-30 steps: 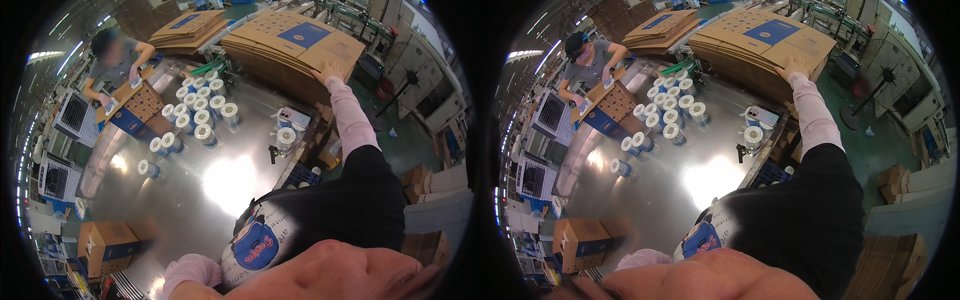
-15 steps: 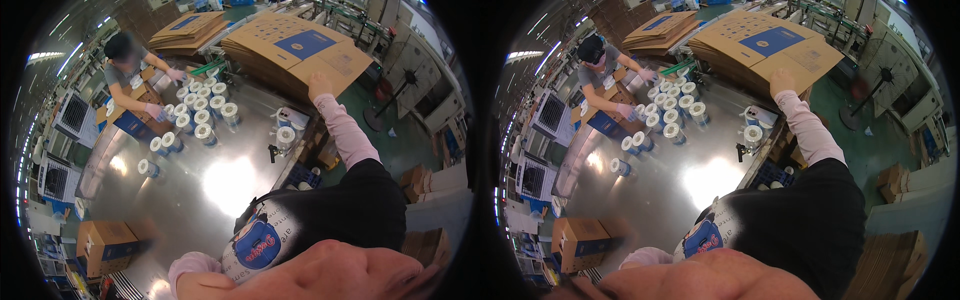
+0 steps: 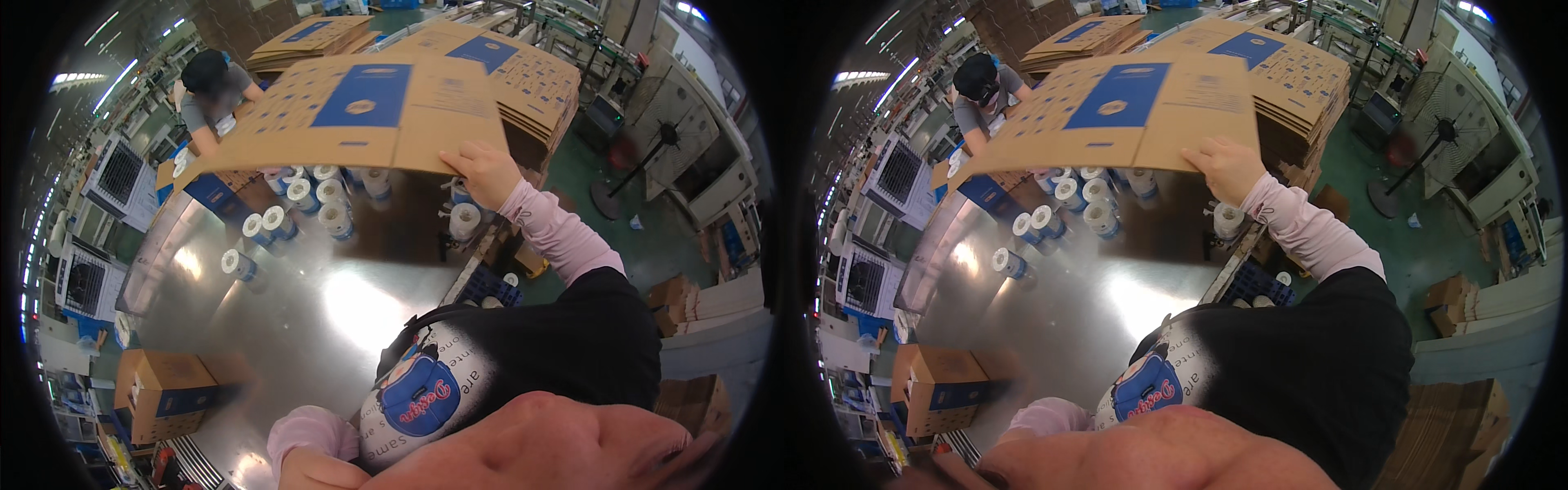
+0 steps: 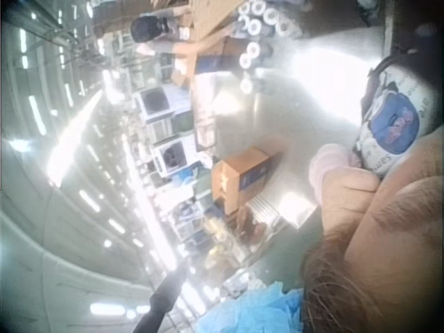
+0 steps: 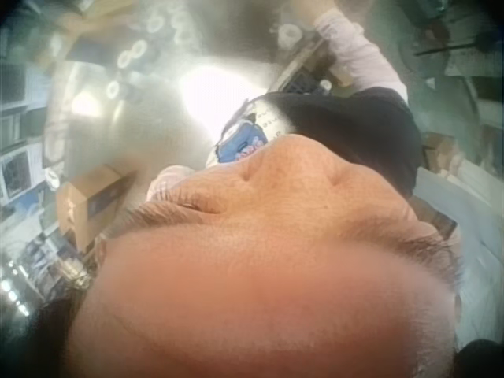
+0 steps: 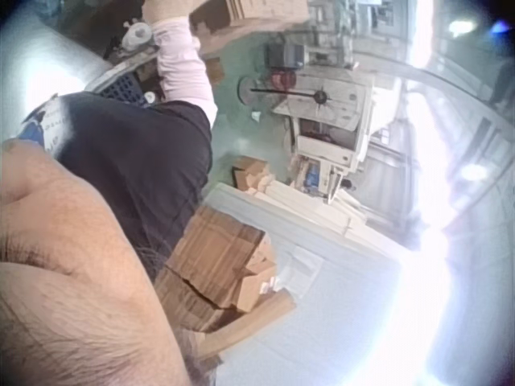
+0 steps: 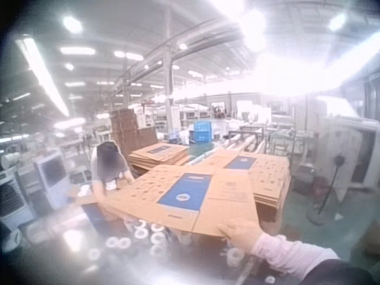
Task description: The person picks up wrapped rolls from a table and places them into cardboard boxes, then picks up and unfolds flat boxes to prepare for more items.
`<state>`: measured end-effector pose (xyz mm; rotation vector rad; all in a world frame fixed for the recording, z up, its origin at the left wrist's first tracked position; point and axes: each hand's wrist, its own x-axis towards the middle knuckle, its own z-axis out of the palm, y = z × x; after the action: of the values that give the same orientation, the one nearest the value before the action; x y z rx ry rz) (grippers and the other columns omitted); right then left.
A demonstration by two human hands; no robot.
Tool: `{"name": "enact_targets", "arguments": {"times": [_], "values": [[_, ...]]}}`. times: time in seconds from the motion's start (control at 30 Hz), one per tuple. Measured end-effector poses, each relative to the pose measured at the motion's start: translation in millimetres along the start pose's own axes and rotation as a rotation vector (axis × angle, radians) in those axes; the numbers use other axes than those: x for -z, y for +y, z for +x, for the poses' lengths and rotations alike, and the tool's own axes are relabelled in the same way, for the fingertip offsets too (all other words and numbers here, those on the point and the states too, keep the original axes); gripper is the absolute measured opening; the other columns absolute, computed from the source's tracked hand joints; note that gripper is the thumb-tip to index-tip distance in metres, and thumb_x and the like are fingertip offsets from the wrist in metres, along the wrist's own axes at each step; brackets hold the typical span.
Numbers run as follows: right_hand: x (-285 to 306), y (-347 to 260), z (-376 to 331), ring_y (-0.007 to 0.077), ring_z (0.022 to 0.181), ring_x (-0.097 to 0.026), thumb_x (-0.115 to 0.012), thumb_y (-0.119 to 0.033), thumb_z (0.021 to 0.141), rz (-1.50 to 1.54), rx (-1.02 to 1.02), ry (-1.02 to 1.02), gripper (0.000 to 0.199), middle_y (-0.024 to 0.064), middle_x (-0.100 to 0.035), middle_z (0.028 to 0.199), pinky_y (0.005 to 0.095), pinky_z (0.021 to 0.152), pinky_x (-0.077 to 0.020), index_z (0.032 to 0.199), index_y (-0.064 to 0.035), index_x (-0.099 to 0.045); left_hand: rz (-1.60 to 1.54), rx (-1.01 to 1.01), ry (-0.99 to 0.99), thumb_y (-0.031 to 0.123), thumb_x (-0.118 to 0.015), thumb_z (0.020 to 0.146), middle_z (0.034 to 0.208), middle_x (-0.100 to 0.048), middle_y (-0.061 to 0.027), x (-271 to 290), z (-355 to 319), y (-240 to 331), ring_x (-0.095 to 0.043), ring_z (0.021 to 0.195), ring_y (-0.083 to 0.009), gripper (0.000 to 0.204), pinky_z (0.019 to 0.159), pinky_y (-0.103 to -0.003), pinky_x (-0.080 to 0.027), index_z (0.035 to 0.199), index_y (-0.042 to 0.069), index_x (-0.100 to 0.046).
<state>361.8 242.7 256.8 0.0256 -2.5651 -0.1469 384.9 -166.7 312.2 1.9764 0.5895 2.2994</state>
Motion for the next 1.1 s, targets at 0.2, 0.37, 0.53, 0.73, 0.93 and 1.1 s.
{"name": "enact_targets", "arguments": {"times": [0.2,0.37,0.53,0.73,0.93,1.1], "values": [[38.5,-38.3,42.0,0.0249,0.086,-0.058,-0.059,-0.004,0.075,0.249,0.191,0.075,0.042,0.0054,-0.054,0.091,0.0333,0.070,-0.0505,0.115,-0.0148,-0.064,0.038,0.018,0.001,0.020,-0.056,0.089,0.108,-0.058,-0.0105,-3.4,0.2,3.4,-0.051,0.105,-0.0243,0.029,0.093,-0.045,-0.034,0.116,0.009,-0.053],[55.7,-41.4,79.2,0.0336,0.086,-0.059,-0.063,0.000,0.073,0.582,0.334,-0.067,0.039,0.0122,-0.058,0.093,0.0388,0.074,-0.0492,0.112,-0.0048,-0.063,0.075,0.024,0.002,0.018,-0.057,0.088,0.110,-0.058,-0.0112,-8.2,-0.9,8.3,-0.051,0.108,-0.0247,0.031,0.095,-0.046,-0.034,0.117,0.008,-0.052],[31.9,-47.1,89.5,0.0389,0.091,-0.061,-0.065,-0.011,0.074,0.635,0.399,-0.488,0.029,0.0196,-0.063,0.095,0.0438,0.080,-0.0494,0.101,-0.0003,-0.062,0.098,0.029,0.004,0.017,-0.058,0.088,0.113,-0.058,-0.0119,-16.0,0.2,6.5,-0.051,0.111,-0.0251,0.033,0.098,-0.047,-0.033,0.118,0.006,-0.052],[-5.8,-96.0,83.0,0.0416,0.089,-0.062,-0.061,-0.022,0.086,0.425,0.420,-0.809,0.030,0.0212,-0.066,0.090,0.0488,0.081,-0.0485,0.107,-0.0010,-0.058,0.136,0.030,0.023,0.015,-0.060,0.087,0.115,-0.058,-0.0128,-23.4,1.7,0.8,-0.051,0.115,-0.0255,0.036,0.101,-0.048,-0.033,0.120,0.005,-0.051],[-16.2,-96.5,88.7,0.0433,0.081,-0.062,-0.058,-0.031,0.090,0.492,0.734,-0.962,0.035,0.0238,-0.064,0.083,0.0510,0.073,-0.0477,0.108,-0.0010,-0.055,0.560,-0.028,0.251,0.013,-0.061,0.086,0.118,-0.058,-0.0137,-14.8,8.6,17.5,-0.051,0.119,-0.0260,0.038,0.105,-0.049,-0.032,0.121,0.003,-0.051],[-17.4,-97.6,92.6,0.0313,0.097,-0.064,-0.057,-0.047,0.090,0.982,0.788,-1.235,0.065,0.0190,-0.064,0.111,0.0429,0.084,-0.0494,0.134,-0.0013,-0.047,1.932,0.125,1.162,0.017,-0.071,0.081,0.143,-0.032,-0.0233,124.4,-80.0,51.0,-0.032,0.134,-0.0341,0.076,0.113,-0.045,-0.021,0.141,-0.005,-0.030]]}}
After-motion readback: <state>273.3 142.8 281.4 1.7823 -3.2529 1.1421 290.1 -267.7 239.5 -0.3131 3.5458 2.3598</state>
